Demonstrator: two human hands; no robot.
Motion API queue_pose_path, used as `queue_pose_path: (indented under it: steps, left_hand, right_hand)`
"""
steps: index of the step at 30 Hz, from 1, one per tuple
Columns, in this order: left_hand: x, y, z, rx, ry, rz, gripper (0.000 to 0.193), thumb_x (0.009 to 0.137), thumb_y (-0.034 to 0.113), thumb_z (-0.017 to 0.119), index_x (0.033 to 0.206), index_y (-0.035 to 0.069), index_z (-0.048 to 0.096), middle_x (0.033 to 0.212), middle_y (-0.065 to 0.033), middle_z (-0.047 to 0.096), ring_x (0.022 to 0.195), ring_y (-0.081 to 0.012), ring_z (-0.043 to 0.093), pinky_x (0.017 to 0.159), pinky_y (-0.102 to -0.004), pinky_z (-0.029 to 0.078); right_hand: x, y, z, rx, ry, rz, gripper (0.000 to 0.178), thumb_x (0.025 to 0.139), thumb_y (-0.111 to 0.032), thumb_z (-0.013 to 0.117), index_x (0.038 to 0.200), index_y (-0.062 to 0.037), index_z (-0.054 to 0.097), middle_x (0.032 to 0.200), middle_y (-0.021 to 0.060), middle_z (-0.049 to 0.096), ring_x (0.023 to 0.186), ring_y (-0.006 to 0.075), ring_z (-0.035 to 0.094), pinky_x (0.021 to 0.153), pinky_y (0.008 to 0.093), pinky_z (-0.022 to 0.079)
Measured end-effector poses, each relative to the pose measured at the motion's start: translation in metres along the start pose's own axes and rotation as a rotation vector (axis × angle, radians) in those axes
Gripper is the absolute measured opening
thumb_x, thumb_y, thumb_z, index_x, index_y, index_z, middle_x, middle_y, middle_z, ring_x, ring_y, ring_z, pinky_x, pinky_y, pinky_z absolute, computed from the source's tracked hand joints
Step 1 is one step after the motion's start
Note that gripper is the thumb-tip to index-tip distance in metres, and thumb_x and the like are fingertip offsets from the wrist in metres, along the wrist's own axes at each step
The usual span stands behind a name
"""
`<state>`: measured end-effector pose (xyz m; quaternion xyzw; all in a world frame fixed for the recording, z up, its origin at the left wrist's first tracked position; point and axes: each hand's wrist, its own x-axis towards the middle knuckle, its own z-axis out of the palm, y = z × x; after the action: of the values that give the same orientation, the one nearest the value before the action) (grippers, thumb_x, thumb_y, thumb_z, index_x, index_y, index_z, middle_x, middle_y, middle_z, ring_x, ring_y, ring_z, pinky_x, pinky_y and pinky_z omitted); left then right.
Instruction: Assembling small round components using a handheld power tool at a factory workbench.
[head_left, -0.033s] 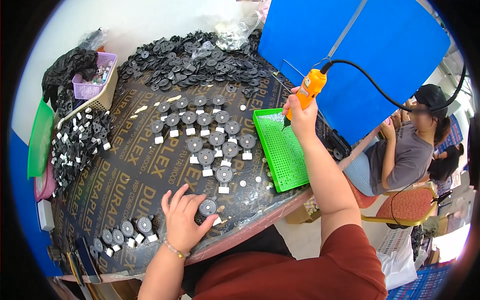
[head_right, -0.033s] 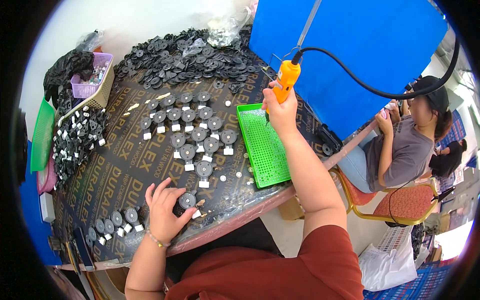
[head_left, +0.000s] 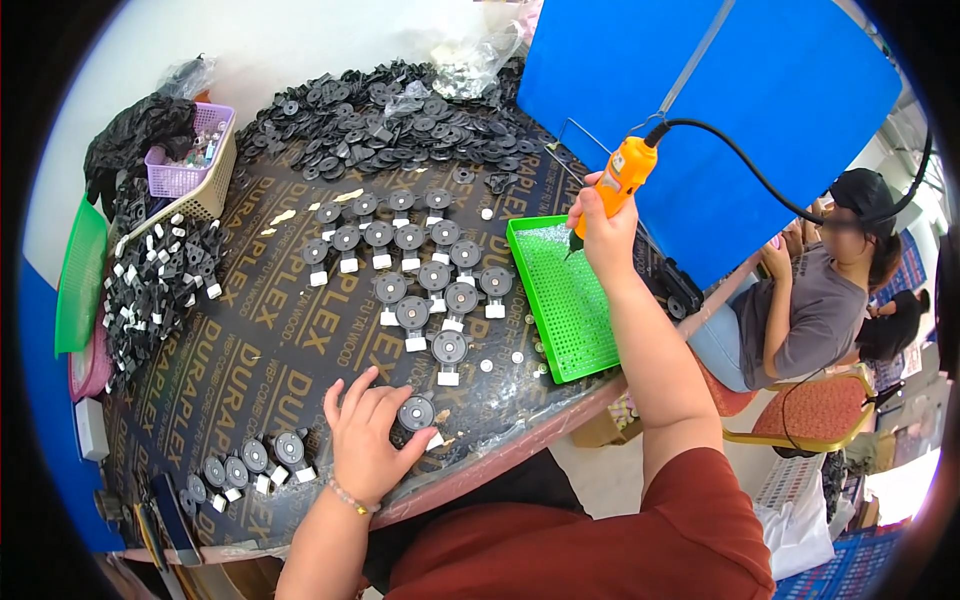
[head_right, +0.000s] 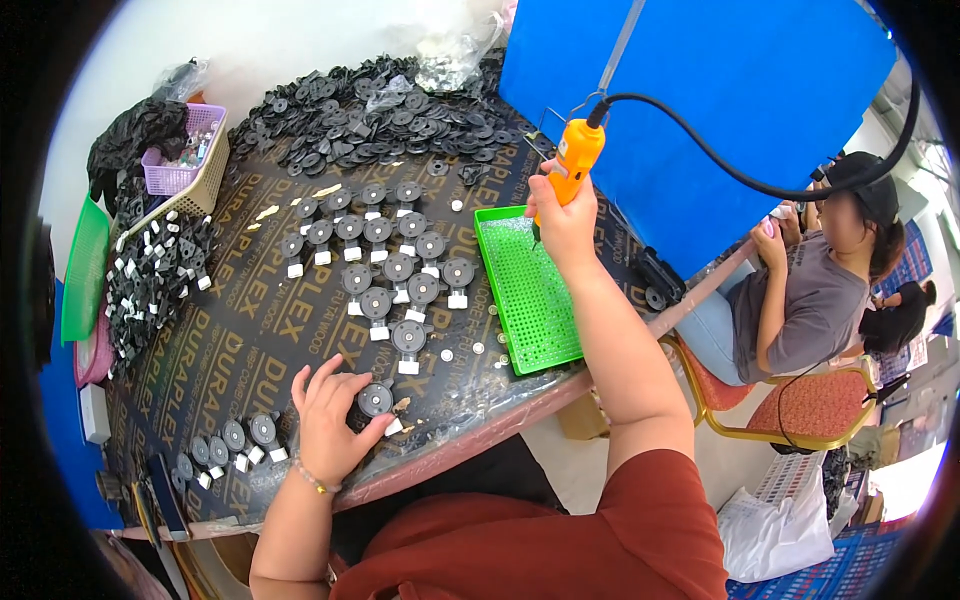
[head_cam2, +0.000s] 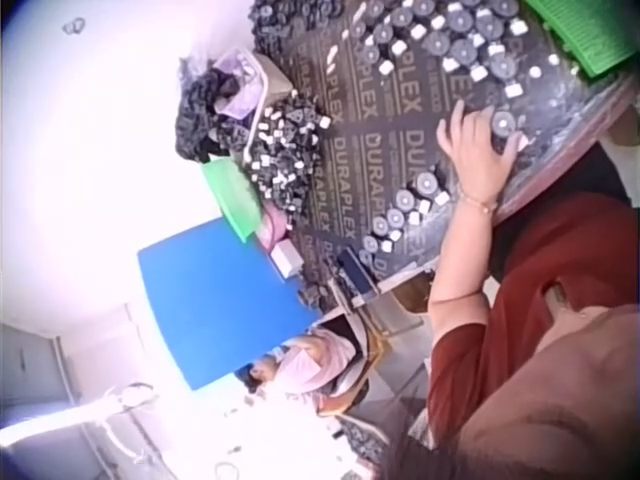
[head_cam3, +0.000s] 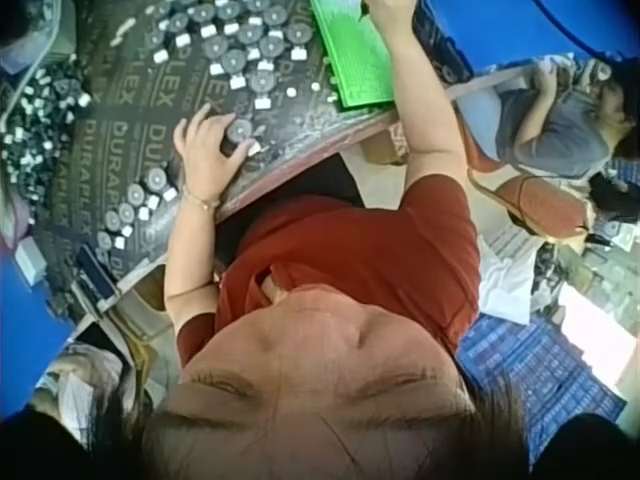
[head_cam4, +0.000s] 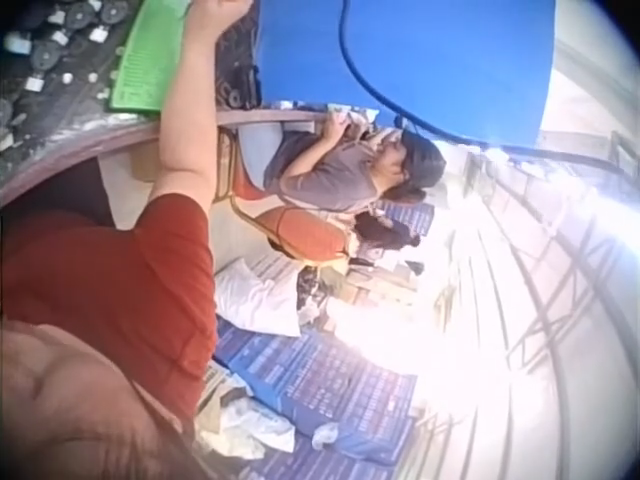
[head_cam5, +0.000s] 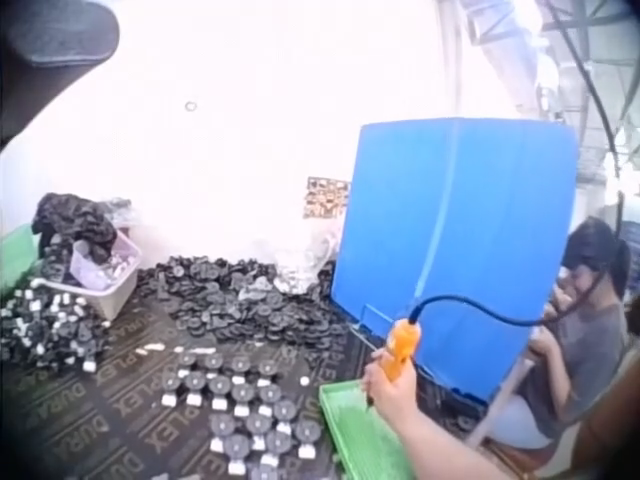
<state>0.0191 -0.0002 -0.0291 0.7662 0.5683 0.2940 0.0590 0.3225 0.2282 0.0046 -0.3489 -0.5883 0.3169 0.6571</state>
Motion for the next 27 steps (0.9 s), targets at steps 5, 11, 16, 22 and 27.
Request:
queue_pose_path:
  steps: [5,11,16,22,27]
  left_hand:
    - [-0.004,-0.001,-0.003,-0.003,-0.020,-0.012,0.049,0.068,0.035,0.079,0.107,0.008,0.065,0.104,-0.0069,0.063,0.119,-0.0284,0.051,0.106,-0.0517,0.023]
    - [-0.003,-0.004,0.002,0.000,-0.020,0.001,0.044,0.070,0.035,0.078,0.105,0.011,0.066,0.102,-0.0026,0.064,0.120,-0.0256,0.051,0.107,-0.0521,0.022]
    - [-0.003,-0.007,0.003,-0.023,0.001,0.004,0.045,0.068,0.033,0.079,0.105,0.011,0.065,0.100,-0.0021,0.064,0.119,-0.0255,0.052,0.106,-0.0526,0.023]
    - [-0.005,-0.007,0.004,-0.034,0.023,0.011,0.042,0.067,0.029,0.078,0.104,0.011,0.066,0.098,-0.0017,0.064,0.118,-0.0250,0.053,0.106,-0.0534,0.024]
    - [-0.005,-0.008,0.004,-0.045,0.035,0.012,0.042,0.067,0.028,0.078,0.103,0.011,0.066,0.098,-0.0024,0.064,0.118,-0.0251,0.053,0.106,-0.0533,0.024]
  right_hand:
    - [-0.009,-0.038,0.015,0.157,-0.058,-0.070,0.028,0.093,-0.020,0.061,0.110,-0.0032,0.047,0.072,0.0054,0.055,0.059,0.0142,0.057,0.056,0.0268,0.047]
    - [-0.087,-0.095,0.079,0.515,-0.392,0.028,0.058,0.084,-0.051,0.067,0.113,-0.0057,0.044,0.068,0.0085,0.054,0.052,0.0193,0.054,0.049,0.0331,0.048]
    - [-0.129,-0.097,0.114,0.770,-0.733,0.165,0.062,0.074,-0.024,0.084,0.122,-0.0055,0.049,0.077,0.0067,0.059,0.068,0.0135,0.058,0.059,0.0253,0.047]
    - [-0.141,-0.096,0.127,0.735,-0.824,0.208,0.058,0.082,-0.035,0.076,0.121,-0.0045,0.045,0.079,0.0108,0.060,0.069,0.0211,0.061,0.065,0.0353,0.051]
    - [-0.149,-0.092,0.132,0.732,-0.735,0.240,0.059,0.081,-0.036,0.076,0.118,-0.0020,0.045,0.077,0.0109,0.060,0.065,0.0194,0.061,0.061,0.0337,0.052]
